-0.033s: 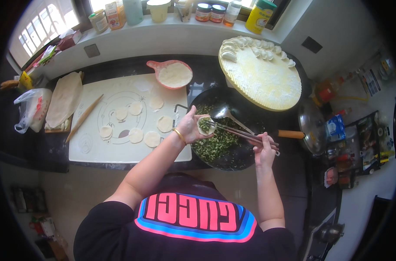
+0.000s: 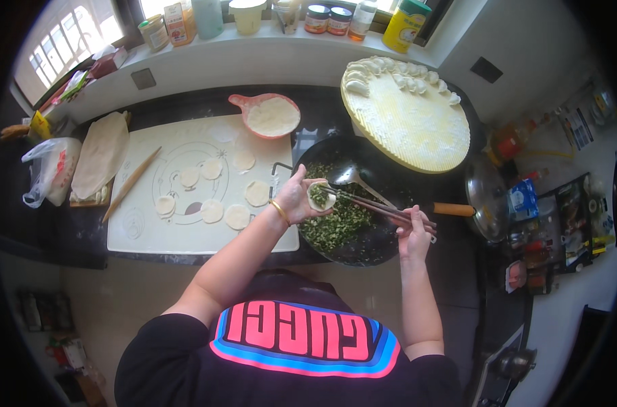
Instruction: The person prepares dumplings by placing a green vegetable filling onto round dough wrappers using chopsticks. They fold and pleat the dough to seal the dumplings and place the finished items onto a large yellow tray. The process is repeated continuously throughout the clip.
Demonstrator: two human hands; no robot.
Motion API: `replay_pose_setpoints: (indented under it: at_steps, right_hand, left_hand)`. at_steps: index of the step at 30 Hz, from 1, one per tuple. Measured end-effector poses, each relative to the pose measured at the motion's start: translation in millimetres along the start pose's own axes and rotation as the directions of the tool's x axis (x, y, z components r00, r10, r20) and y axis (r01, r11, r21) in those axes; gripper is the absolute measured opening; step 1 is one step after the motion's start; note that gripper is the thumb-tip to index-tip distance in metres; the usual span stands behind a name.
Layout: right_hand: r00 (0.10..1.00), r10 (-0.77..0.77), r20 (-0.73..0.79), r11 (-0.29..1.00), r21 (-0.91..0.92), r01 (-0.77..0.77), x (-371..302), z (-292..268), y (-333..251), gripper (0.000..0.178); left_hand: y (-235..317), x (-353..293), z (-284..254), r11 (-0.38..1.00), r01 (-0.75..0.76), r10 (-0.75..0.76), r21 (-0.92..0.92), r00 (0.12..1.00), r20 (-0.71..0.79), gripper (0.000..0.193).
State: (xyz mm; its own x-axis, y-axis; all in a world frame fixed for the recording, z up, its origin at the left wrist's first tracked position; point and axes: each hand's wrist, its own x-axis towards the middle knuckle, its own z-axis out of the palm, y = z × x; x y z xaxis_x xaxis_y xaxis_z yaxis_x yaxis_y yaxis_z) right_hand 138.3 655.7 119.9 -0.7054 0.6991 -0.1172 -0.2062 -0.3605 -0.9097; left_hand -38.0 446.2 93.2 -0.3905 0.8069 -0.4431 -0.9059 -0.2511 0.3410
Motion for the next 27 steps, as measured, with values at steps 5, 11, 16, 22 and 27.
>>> replay_pose_setpoints:
  at_steps: [5,11,16,22,27]
  right_hand:
    - [0.986,0.027,0.164,1.000,-0.012,-0.026,6.5,-4.7,-11.1,0.021]
    - [0.980,0.052,0.193,0.999,-0.016,-0.050,14.8,-11.3,-2.7,0.020]
    - [0.975,0.069,0.211,0.997,0.020,-0.075,21.4,-6.3,-6.8,0.020]
    - [0.975,0.100,0.197,0.995,-0.013,-0.100,28.1,-10.1,5.7,0.021]
    - [0.986,0.104,0.134,0.990,0.081,-0.115,36.0,-9.9,7.8,0.023]
  left_hand:
    - [3.0,-0.4,-6.7,0.999,0.051,-0.051,0.004,0.996,0.067,0.068]
    - [4.8,-6.5,-5.7,0.995,0.098,-0.098,0.010,0.986,0.135,0.068]
    - [3.2,-6.3,-9.0,0.995,0.099,-0.101,0.020,0.982,0.160,0.067]
    - [2.7,-11.0,0.1,0.997,0.075,-0.078,0.035,0.991,0.112,0.065]
    - [2.7,-12.7,-1.4,0.998,0.054,-0.059,0.044,0.992,0.111,0.067]
